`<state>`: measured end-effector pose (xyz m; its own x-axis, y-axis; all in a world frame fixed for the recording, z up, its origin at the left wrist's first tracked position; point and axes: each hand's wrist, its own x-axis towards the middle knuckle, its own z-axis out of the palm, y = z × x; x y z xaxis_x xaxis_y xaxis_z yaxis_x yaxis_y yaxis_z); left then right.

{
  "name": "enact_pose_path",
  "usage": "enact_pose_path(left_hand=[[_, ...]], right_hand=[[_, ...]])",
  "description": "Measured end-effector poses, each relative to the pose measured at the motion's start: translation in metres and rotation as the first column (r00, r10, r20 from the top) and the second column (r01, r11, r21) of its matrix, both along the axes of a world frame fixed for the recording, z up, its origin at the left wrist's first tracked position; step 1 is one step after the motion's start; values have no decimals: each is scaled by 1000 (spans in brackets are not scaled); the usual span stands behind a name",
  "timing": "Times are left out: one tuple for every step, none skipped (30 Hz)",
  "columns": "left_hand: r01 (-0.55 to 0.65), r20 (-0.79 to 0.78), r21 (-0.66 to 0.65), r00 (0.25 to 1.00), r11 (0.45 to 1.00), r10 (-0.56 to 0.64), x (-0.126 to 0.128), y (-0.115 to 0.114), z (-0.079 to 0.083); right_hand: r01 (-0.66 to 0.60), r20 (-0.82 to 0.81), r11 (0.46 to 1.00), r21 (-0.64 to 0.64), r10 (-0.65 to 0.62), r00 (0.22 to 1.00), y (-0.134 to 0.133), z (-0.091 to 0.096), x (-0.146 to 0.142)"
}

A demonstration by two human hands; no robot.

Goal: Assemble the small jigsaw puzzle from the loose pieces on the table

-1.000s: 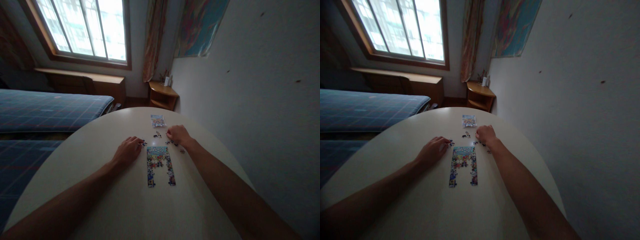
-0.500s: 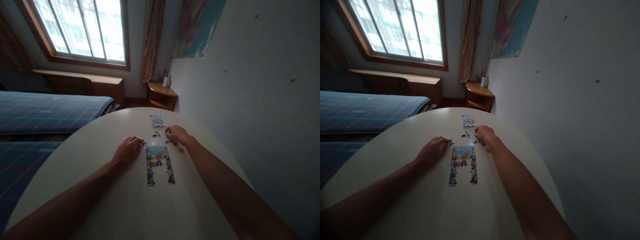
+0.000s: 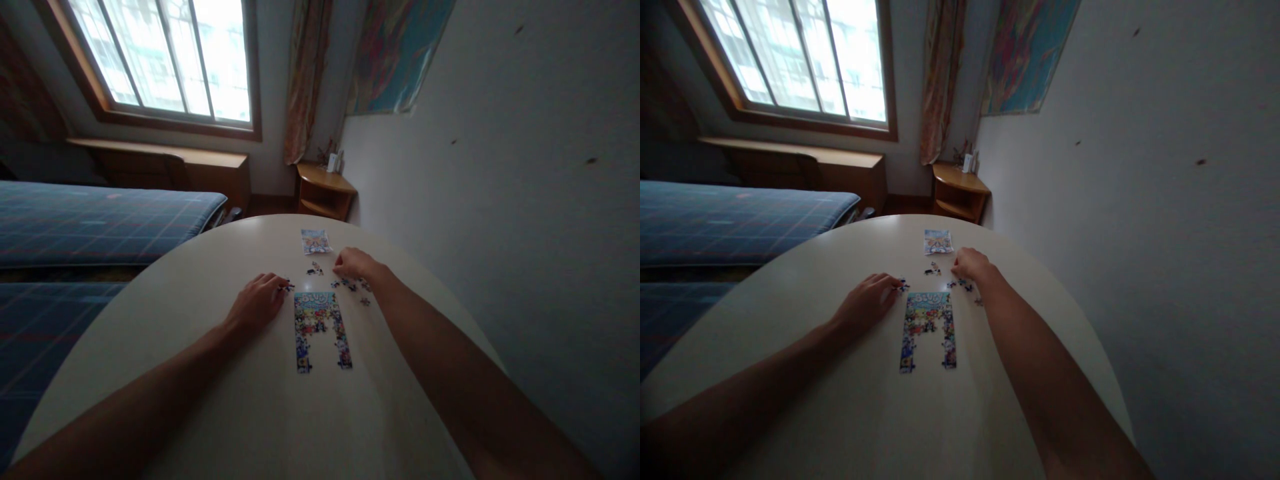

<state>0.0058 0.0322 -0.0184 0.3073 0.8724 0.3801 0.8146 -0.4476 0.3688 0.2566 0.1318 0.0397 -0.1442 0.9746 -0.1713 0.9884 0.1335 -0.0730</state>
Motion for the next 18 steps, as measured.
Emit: enact_pose_path(left_hand=[[1, 3, 1, 1000, 1000, -1, 0, 0, 0], [3, 5, 2, 1000, 1000, -3, 0, 0, 0], [5, 8, 6, 1000, 1000, -5, 0, -1, 0], [9, 12, 17, 1000, 1000, -9, 1, -1, 0], [18, 16, 33, 1000, 999, -18, 1, -2, 0], [35, 20, 53, 999, 998, -36, 2, -3, 1], [60, 22, 76, 998, 995, -61, 3, -4, 1], [90, 22, 99, 996, 991, -92, 4, -5, 2], [126, 16, 119, 992, 985, -129, 5, -7, 3], [165, 6, 135, 986, 977, -167, 7, -9, 3], [203, -8, 148, 979, 968, -204, 8, -10, 4], [238, -24, 159, 971, 958, -237, 9, -12, 5], [266, -38, 167, 964, 949, -264, 10, -13, 5], [287, -49, 171, 958, 942, -283, 11, -14, 6], [300, -55, 172, 954, 938, -295, 11, -14, 6], [306, -58, 172, 952, 936, -301, 11, -15, 6], [309, -58, 170, 951, 936, -304, 11, -15, 6], [310, -58, 171, 951, 935, -304, 11, -15, 6]], right_hand=[[5, 1, 1000, -7, -5, 1000, 1, 0, 0], [9, 2, 1000, -13, -9, 1000, 1, 0, 0], [12, 3, 1000, -17, -12, 1000, 2, 0, 0], [15, 2, 1000, -19, -15, 1000, 2, -1, 1], [17, 0, 1000, -17, -17, 1000, 3, -1, 1], [19, -2, 1000, -12, -19, 1000, 3, -1, 1], [20, -7, 1000, -6, -21, 1000, 3, -2, 1], [21, -13, 1000, 3, -21, 1000, 3, -2, 1], [22, -20, 1000, 13, -22, 1000, 2, -2, 1], [22, -30, 999, 24, -21, 999, 2, -3, 1], [21, -42, 999, 36, -20, 999, 1, -3, 1], [19, -57, 999, 51, -16, 998, 0, -3, 1], [16, -75, 998, 67, -11, 997, -1, -4, 1], [12, -98, 996, 86, -4, 995, -2, -4, 2], [6, -125, 994, 106, 7, 992, -4, -4, 2], [-3, -156, 992, 126, 23, 987, -6, -4, 2], [-16, -190, 989, 144, 43, 981, -9, -4, 3], [-29, -228, 987, 161, 66, 971, -13, -5, 3]])
